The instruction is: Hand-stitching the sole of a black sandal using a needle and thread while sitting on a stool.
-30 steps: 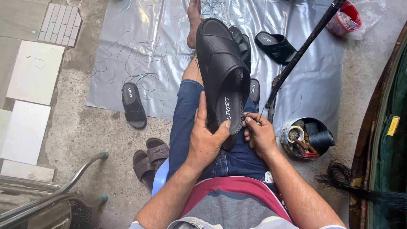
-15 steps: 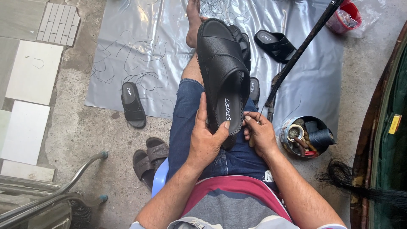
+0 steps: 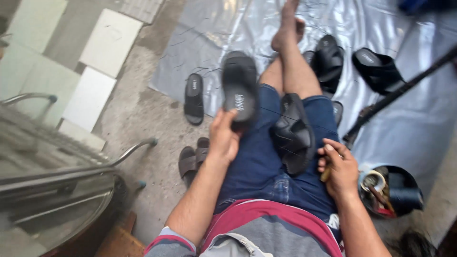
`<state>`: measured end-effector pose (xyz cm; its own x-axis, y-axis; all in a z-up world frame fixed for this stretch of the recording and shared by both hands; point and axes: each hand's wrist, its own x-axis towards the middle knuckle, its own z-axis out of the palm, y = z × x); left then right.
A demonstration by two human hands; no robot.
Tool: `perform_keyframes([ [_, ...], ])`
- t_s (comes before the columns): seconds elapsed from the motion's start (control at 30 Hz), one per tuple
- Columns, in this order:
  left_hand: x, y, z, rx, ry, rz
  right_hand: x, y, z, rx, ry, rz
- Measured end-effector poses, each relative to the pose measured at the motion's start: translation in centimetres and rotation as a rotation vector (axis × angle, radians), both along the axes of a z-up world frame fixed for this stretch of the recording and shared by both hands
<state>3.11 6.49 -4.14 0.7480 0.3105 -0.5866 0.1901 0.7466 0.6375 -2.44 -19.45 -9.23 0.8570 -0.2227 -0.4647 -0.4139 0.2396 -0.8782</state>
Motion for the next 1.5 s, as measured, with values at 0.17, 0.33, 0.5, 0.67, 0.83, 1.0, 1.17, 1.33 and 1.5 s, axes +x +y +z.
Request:
perform_keyframes([
  [0.17,-0.6,7.7,-6.0,0.002,0.152,0.298,0.1,0.3,0.2,-0.009,0.0,0.008],
  [0.33,-2.0,15.5,-14.8,-0.098,0.367,0.475,0.4,0.5,0.4,-0.024,-0.015,0.009],
  [0.5,-1.0,20.1,-16.3,-0.019,0.465,0.413,0.9,1.6,2.8,-0.082,0.098,-0.009],
  [0.67,2.5,24.8,-12.5,0.153,0.397,0.341,0.8,1.4,2.1,-0.096,0.094,-0.005],
  [0.83,2.2,27.1,-11.0,0.551,0.632,0.287,0.7,1.6,2.3,-0.107,0.08,0.003],
  [1.0,0.6,24.2,-18.9,0.804,0.634,-0.089,0.8,1.6,2.0,-0.115,0.079,0.009],
  [1.17,0.0,13.7,-12.6,0.849,0.389,-0.423,1.1,1.4,1.4,-0.111,0.101,0.017],
  [1.33,0.8,5.7,-5.2,0.952,-0.071,-0.71,0.4,0.9,0.6,-0.102,0.073,-0.062],
  [1.5,0.0,3.9,-4.7,1.038,-0.187,-0.979,0.4,1.3,1.5,-0.025,0.021,-0.066],
])
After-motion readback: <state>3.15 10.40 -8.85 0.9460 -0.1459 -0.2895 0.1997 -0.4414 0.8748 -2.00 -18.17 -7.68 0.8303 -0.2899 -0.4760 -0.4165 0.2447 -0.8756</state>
